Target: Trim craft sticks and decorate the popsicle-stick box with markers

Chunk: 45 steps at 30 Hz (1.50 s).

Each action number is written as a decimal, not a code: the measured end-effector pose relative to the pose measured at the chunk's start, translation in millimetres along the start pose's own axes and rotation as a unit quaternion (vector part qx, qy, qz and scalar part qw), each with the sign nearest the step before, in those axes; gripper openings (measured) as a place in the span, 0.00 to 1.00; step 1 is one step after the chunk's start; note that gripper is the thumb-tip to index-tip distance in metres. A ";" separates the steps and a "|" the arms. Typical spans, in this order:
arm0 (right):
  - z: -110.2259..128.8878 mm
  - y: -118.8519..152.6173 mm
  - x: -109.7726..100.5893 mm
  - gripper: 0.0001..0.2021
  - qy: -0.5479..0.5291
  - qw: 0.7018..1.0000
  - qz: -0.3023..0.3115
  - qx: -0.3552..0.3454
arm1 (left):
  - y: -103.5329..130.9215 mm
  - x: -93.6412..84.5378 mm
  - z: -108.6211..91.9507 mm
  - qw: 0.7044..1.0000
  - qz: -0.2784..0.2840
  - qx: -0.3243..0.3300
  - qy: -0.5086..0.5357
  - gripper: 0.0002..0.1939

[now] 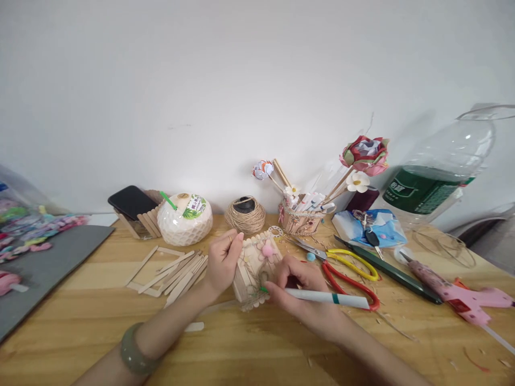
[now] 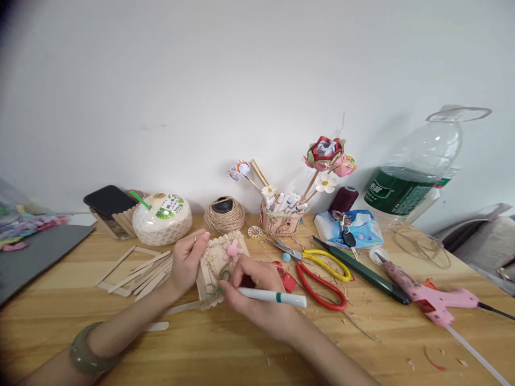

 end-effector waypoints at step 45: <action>-21.7 -0.5 -15.3 0.13 -0.041 0.987 -0.141 0.071 | -0.5 -1.1 -2.2 1.000 -0.001 0.012 0.006 0.20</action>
Point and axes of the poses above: each hand's wrist, its own y-axis away from the middle knuckle, its own x-axis out of the palm, z = x × y, the point moved 7 cm from there along -y, towards the middle knuckle, and after that the axes turned 6 degrees about -z, right-handed, at the moved point
